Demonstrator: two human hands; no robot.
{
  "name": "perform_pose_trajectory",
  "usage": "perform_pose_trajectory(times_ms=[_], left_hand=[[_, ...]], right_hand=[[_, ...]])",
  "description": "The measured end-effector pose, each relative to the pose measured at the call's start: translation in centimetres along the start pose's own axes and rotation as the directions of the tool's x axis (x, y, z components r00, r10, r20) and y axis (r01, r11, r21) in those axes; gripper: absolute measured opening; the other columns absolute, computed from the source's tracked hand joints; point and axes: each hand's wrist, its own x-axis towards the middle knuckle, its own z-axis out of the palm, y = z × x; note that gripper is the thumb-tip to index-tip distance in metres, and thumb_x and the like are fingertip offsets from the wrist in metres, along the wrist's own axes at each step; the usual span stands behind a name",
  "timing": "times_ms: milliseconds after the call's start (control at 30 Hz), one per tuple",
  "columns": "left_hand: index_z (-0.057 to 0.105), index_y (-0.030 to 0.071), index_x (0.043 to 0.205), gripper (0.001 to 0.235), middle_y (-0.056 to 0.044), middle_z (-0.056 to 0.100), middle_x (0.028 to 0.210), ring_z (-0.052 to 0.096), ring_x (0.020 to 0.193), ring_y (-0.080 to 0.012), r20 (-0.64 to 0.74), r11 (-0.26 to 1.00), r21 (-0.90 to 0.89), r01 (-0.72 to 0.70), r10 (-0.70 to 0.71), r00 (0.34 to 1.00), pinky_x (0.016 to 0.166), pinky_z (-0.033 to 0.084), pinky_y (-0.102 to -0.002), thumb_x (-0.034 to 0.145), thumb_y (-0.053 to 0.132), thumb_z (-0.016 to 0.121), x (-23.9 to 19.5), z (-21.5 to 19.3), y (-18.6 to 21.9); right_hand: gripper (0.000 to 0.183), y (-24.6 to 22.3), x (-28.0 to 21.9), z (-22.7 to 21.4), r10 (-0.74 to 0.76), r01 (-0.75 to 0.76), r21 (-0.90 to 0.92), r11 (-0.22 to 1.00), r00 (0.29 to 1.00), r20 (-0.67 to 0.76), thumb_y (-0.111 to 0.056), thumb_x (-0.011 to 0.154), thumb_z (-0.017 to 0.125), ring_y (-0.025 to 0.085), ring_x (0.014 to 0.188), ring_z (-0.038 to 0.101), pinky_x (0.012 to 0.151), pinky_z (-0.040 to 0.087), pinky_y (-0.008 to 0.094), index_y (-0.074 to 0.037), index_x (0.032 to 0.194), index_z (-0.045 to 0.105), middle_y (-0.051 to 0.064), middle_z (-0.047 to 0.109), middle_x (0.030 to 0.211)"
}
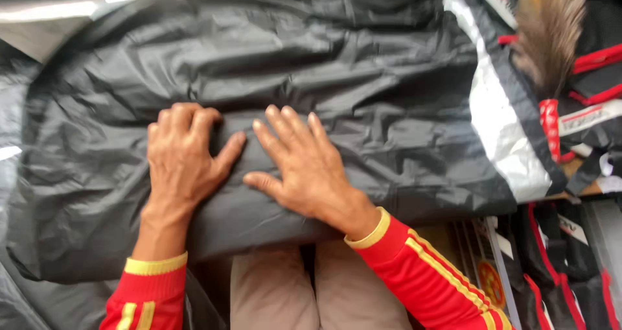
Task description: The person folds a large black plastic bag on a wooden table. They smooth the surface, fold the sides inward, and roll the bag into a compact bundle.
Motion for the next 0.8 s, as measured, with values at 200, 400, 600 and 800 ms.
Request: perform_pose_trajectory(times_ms=[200,400,600,800], left_hand=[[0.061,0.014,0.112,0.046,-0.01,0.055,0.109,0.051,0.101,-0.0319,0.065,0.998,-0.007,0.058,-0.058,0.996,0.084,0.039,-0.046,0.087,0.051,0.065,0.0,-0.2,-0.2],[0.061,0.01,0.122,0.055,-0.013,0.055,0.123,0.052,0.112,-0.0333,0.045,0.996,-0.009,0.084,-0.083,0.996,0.093,0.039,-0.047,0.085,0.051,0.067,0.5,0.1,-0.5],[0.05,0.021,0.138,0.056,-0.01,0.043,0.145,0.038,0.133,-0.0285,0.188,0.991,0.049,0.128,-0.135,0.973,0.108,0.024,-0.053,0.093,0.055,0.048,-1.0,0.6,-4.1],[0.039,0.02,0.146,0.062,-0.01,0.033,0.152,0.031,0.136,-0.0322,0.347,0.969,0.068,0.237,-0.246,0.905,0.108,0.023,-0.05,0.094,0.054,0.042,-1.9,-2.2,-10.5]], right_hand=[[0.075,6.1,-2.0,-1.7,0.03,-0.029,-0.053,0.998,0.999,0.016,-0.064,0.09,0.043,0.038,0.137,0.035,0.109,0.026,0.052,-0.013,0.145,0.039,0.017,0.036,0.149],[0.067,13.7,-4.6,-6.2,0.241,-0.199,-0.239,0.951,0.956,0.165,-0.053,0.094,0.037,0.042,0.127,0.039,0.091,0.035,0.057,-0.006,0.141,0.042,0.025,0.039,0.145],[0.072,14.1,-5.3,-5.5,0.386,-0.353,-0.197,0.915,0.907,0.169,-0.054,0.093,0.033,0.043,0.138,0.026,0.104,0.02,0.059,-0.009,0.149,0.034,0.024,0.027,0.154],[0.074,14.7,-5.5,-5.3,0.408,-0.373,-0.226,0.9,0.902,0.139,-0.058,0.092,0.031,0.042,0.138,0.027,0.104,0.022,0.061,-0.009,0.148,0.037,0.025,0.029,0.154]])
